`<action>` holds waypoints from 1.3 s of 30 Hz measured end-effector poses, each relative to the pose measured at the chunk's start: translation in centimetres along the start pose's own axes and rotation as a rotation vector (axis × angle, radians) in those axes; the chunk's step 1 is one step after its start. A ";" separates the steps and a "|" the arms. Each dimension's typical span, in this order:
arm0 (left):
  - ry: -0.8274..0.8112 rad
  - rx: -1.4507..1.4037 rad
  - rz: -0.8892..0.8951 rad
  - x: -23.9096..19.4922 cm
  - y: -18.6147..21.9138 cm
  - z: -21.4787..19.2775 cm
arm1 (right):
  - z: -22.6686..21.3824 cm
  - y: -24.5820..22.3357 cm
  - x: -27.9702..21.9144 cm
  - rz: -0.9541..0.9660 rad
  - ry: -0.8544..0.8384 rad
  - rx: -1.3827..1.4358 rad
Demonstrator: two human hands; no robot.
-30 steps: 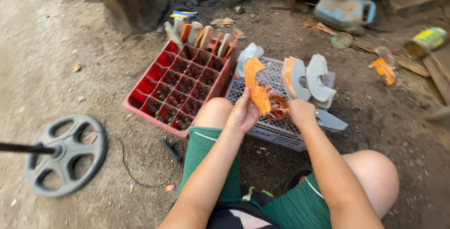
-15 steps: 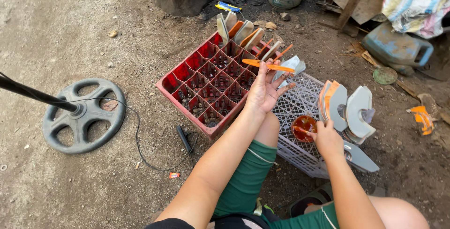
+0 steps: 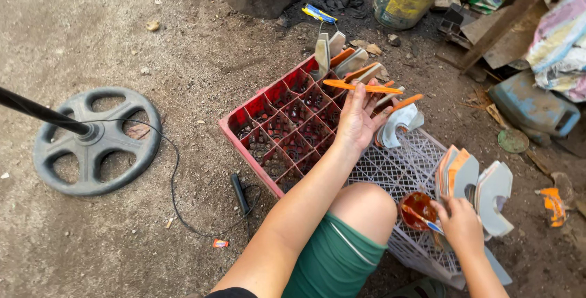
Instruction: The person sits on the ground and paints curved shoe-last-like objects with orange paint using a brush. They dip the brush into a small container, apply paint to each object, and place the painted items into a red crate.
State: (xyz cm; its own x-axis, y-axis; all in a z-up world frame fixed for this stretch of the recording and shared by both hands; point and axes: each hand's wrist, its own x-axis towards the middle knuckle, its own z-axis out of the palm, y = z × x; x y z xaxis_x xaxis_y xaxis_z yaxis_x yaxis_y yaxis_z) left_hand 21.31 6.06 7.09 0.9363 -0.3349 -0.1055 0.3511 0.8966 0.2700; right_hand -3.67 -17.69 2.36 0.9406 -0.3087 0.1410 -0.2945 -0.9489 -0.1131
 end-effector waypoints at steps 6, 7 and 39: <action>-0.019 -0.097 0.073 2.4 1.0 -0.3 | -3.2 -12.0 14.8 -0.196 0.158 0.717; -0.024 -0.110 0.091 2.8 1.3 -0.3 | -3.4 -14.5 17.2 -0.192 0.140 0.828; 0.134 0.464 -0.168 -1.4 12.5 -6.8 | -4.2 -31.6 38.4 -0.548 -0.475 0.868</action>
State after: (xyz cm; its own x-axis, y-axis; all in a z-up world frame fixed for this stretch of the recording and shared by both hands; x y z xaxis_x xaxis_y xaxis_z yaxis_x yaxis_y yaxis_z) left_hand 24.32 19.74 4.10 0.8687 -0.3960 -0.2974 0.4900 0.6003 0.6321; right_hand 41.09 0.12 15.45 0.9302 0.3668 0.0148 0.2204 -0.5257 -0.8216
